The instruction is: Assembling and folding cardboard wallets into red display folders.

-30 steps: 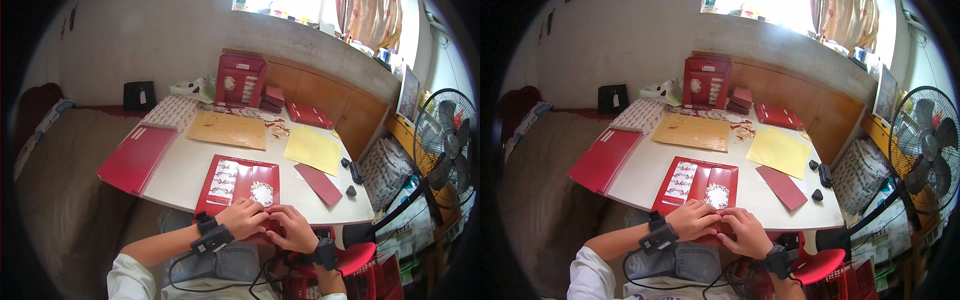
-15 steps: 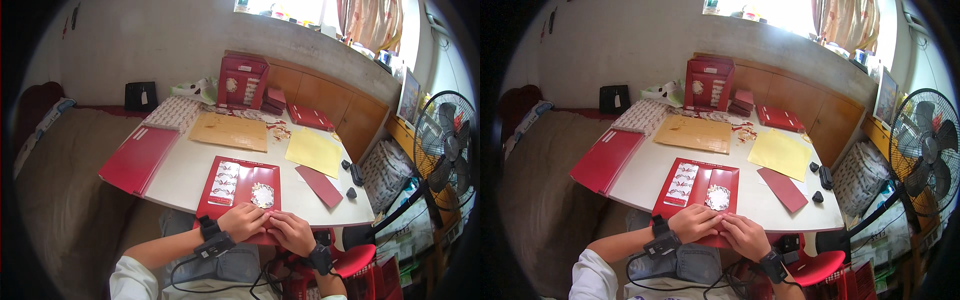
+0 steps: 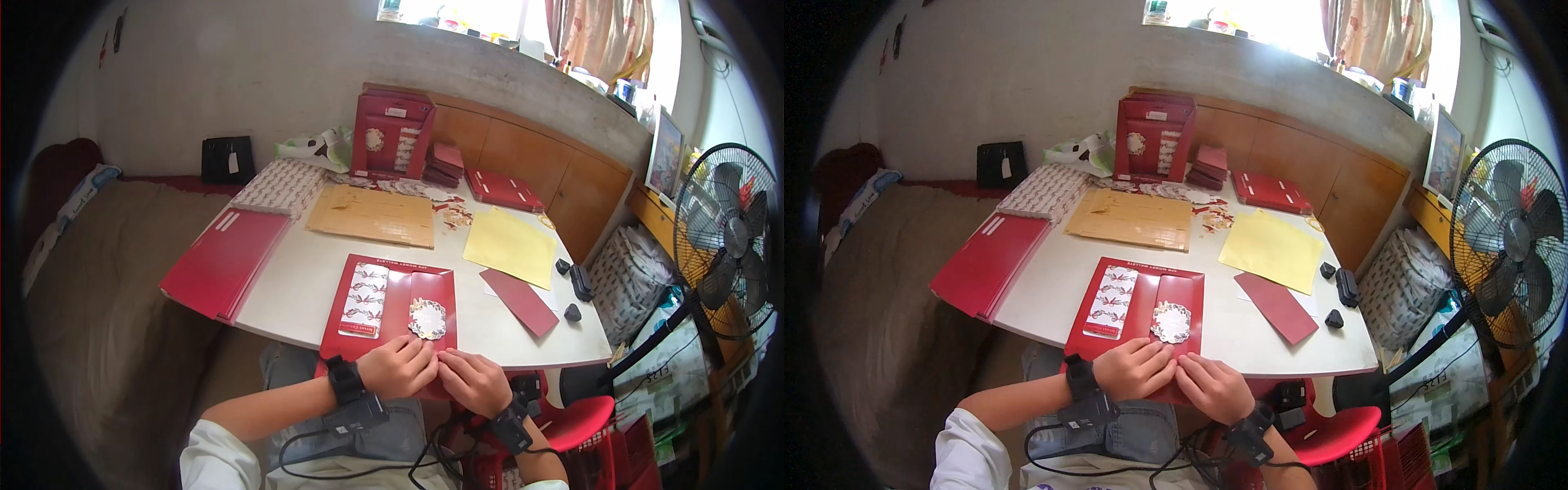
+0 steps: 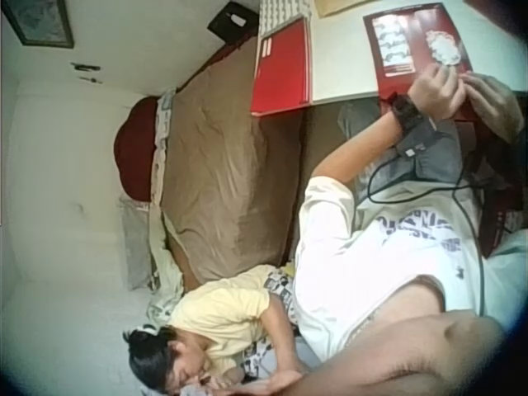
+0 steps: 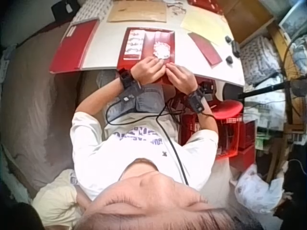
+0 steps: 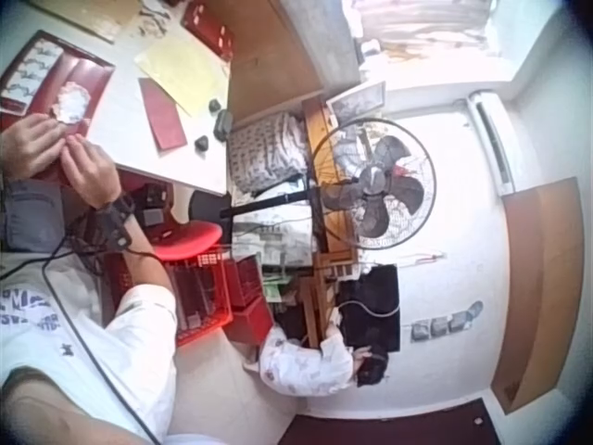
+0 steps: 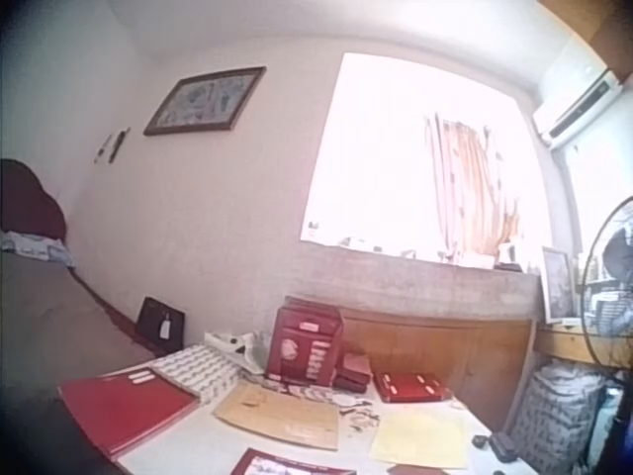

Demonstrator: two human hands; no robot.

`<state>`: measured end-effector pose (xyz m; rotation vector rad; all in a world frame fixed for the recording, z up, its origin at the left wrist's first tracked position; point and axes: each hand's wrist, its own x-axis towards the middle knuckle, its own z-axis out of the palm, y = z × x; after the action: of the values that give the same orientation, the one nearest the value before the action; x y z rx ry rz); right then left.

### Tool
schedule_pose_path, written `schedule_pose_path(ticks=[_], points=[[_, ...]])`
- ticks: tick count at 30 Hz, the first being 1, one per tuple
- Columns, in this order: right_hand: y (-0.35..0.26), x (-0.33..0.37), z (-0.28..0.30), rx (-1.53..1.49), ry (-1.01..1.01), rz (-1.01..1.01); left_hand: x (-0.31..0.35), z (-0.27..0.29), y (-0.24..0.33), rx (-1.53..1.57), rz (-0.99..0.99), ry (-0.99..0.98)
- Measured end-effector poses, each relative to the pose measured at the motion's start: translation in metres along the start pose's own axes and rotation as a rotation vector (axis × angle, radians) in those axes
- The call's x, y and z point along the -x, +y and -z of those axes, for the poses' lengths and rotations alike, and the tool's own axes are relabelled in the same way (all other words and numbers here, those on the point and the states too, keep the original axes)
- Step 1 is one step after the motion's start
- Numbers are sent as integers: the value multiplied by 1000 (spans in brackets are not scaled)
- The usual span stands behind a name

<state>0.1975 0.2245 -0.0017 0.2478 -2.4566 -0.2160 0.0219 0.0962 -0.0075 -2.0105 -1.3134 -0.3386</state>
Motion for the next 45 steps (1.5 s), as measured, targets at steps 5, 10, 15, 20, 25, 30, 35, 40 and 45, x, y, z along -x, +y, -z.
schedule_pose_path(ticks=[5,10,15,20,25,30,35,40,45], points=[[0,-1,-1,28,35,51,2,-2,-6,-76,-200,127],[0,-4,0,61,64,124,-2,2,-13,-72,-296,146],[3,-6,7,91,52,158,-7,1,-12,-55,-320,184],[5,-14,9,-337,70,-142,-6,5,-11,-80,-310,152],[6,-6,2,-274,59,-173,-7,5,-11,-62,-294,169],[3,-1,3,-222,23,-161,-6,3,-9,-32,-283,194],[0,-5,5,-261,-6,-238,-6,2,-9,-71,-297,188],[-1,-6,8,-205,-29,-237,-8,4,-7,-74,-278,199],[0,-2,4,-83,-82,-148,-7,4,-5,-40,-268,179]])
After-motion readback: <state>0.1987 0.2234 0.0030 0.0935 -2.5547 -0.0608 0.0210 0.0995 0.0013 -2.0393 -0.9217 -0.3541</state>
